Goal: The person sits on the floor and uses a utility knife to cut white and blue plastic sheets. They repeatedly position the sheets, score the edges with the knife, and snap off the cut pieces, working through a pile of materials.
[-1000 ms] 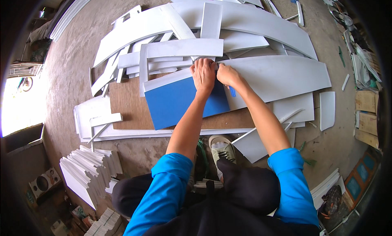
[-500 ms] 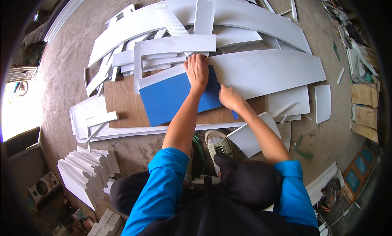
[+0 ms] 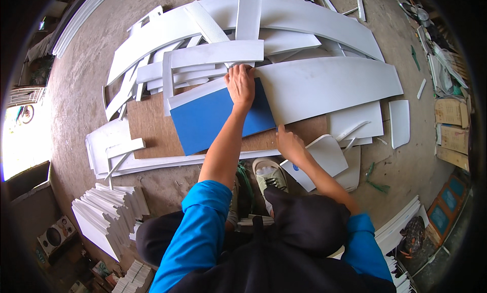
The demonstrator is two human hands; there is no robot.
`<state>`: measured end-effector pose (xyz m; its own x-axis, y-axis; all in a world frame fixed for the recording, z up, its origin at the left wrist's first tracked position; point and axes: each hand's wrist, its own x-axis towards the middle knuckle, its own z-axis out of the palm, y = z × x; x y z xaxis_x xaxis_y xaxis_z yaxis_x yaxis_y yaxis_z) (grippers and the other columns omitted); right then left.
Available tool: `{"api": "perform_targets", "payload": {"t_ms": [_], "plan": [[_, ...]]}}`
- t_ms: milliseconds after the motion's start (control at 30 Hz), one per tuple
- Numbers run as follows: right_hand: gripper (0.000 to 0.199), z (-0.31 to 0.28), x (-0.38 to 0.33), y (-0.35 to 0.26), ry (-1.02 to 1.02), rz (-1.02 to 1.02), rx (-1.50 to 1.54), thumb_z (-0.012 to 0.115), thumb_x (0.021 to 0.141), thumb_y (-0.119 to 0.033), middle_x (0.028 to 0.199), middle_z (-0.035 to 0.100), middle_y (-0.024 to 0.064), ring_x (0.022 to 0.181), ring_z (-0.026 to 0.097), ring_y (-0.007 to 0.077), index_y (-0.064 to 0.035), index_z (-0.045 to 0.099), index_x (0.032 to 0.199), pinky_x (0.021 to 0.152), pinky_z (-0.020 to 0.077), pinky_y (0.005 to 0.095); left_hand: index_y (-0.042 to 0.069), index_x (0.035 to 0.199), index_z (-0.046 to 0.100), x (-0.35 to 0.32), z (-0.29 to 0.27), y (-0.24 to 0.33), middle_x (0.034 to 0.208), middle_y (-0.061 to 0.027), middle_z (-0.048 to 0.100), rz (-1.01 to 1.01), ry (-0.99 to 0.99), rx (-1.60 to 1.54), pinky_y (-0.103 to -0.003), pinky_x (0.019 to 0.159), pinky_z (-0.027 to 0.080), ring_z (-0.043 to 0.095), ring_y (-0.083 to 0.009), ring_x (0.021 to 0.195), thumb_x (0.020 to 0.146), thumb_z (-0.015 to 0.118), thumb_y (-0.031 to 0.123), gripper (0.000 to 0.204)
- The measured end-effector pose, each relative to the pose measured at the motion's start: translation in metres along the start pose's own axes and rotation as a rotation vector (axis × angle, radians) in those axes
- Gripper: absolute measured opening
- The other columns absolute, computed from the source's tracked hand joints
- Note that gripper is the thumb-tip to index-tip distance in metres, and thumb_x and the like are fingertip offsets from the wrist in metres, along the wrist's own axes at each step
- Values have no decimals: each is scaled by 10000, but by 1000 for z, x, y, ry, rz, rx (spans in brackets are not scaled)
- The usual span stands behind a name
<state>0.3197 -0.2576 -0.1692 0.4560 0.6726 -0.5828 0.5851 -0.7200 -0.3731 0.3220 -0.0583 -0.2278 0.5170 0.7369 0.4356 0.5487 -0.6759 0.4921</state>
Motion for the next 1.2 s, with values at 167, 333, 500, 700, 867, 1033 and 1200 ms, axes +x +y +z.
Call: {"api": "perform_targets", "payload": {"t_ms": [167, 333, 500, 700, 867, 1033, 1200], "plan": [[203, 6, -11, 4, 57, -14, 47, 392, 866, -161, 736, 586, 284, 755, 579, 449, 28, 400, 940, 659, 459, 526, 97, 866, 577, 0, -4, 4, 871, -52, 562, -66, -127, -21, -375, 832, 337, 496, -230, 944, 796, 555, 233, 154], [198, 17, -19, 8, 78, -11, 55, 396, 871, -177, 691, 587, 266, 705, 585, 443, 15, 400, 923, 650, 457, 533, 95, 856, 574, 2, -2, -1, 853, -51, 554, -44, -91, -33, -369, 827, 336, 495, -230, 920, 789, 563, 229, 150], [215, 12, -20, 16, 92, -52, 14, 394, 877, -200, 667, 583, 261, 657, 586, 433, -3, 414, 960, 578, 470, 505, 100, 943, 542, 0, -12, 9, 948, -100, 492, -21, -13, 24, -399, 852, 320, 451, -278, 965, 771, 588, 233, 223], [258, -1, -27, 48, 331, -6, 166, 419, 886, -268, 624, 564, 228, 614, 565, 407, -18, 485, 873, 543, 439, 495, 85, 997, 518, -30, -46, -5, 972, -106, 464, 240, -337, 6, -397, 823, 331, 427, -276, 956, 750, 623, 323, 359], [238, -9, 4, 57, 304, -16, 479, 434, 892, -270, 567, 539, 169, 532, 562, 323, -35, 465, 876, 474, 426, 416, 92, 1016, 504, -46, -83, -28, 990, -89, 465, 363, -500, -5, -384, 850, 326, 425, -260, 965, 711, 650, 382, 446], [252, -13, 23, 33, 156, -45, 859, 436, 896, -296, 505, 498, 63, 426, 526, 141, -46, 461, 883, 417, 418, 293, 112, 1028, 476, -52, -130, -79, 1000, -89, 449, 449, -680, 84, -444, 903, 268, 405, -260, 1019, 610, 685, 372, 535], [345, 0, 44, 37, 132, -78, 822, 489, 833, -194, 587, 520, 82, 459, 534, 167, -16, 308, 1067, 434, 422, 298, 63, 1047, 439, -57, -194, -136, 1038, -136, 409, 381, -762, 255, -462, 928, 240, 369, -305, 1071, 554, 691, 302, 603]]}}
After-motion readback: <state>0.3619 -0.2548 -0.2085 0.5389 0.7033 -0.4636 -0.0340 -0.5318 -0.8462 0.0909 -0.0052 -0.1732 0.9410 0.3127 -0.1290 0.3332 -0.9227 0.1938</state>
